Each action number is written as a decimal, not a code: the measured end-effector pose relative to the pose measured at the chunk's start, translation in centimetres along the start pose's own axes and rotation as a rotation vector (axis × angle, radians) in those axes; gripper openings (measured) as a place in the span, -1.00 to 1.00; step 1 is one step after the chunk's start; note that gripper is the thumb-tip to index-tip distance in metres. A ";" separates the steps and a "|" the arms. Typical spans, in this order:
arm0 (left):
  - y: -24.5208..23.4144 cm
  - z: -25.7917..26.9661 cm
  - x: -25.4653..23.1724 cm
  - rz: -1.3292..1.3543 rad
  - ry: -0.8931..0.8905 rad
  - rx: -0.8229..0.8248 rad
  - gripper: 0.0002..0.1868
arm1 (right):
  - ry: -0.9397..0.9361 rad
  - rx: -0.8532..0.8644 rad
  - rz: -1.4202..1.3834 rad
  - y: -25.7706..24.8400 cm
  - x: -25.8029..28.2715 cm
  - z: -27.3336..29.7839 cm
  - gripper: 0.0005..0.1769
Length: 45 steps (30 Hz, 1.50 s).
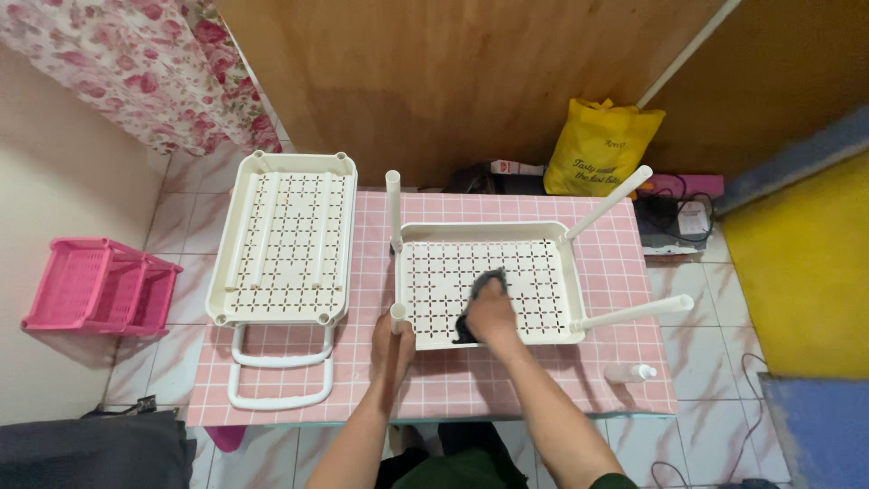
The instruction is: The person assembles a white plastic storage rack by inserting legs into the trays and stacking them. They then wipe the surface of the assembled rack with a dark cloth.
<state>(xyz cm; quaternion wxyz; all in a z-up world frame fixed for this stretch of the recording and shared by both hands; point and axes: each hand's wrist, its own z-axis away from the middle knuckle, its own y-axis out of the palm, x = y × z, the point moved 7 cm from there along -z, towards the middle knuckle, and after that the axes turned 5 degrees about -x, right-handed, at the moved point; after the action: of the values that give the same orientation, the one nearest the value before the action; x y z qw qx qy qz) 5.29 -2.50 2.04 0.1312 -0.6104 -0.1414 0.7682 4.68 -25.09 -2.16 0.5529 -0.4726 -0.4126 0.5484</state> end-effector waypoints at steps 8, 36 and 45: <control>0.3 0.0 1.5 -0.156 -0.128 -0.045 -0.64 | 0.280 0.023 -0.427 0.1 -1.5 -0.3 -0.23; 0.3 0.5 0.9 -0.199 -0.157 -0.088 -0.62 | 0.426 0.485 -0.268 -0.7 -7.0 2.7 -0.48; -0.5 0.8 -0.1 -0.137 -0.148 -0.029 -0.65 | 0.379 0.312 -0.455 -1.6 1.7 1.8 -0.45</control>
<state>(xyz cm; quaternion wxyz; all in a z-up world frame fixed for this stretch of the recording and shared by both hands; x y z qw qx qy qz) 4.51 -2.12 2.47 0.1637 -0.5426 -0.2034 0.7984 3.36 -23.21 -0.33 0.7938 -0.3714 -0.3085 0.3698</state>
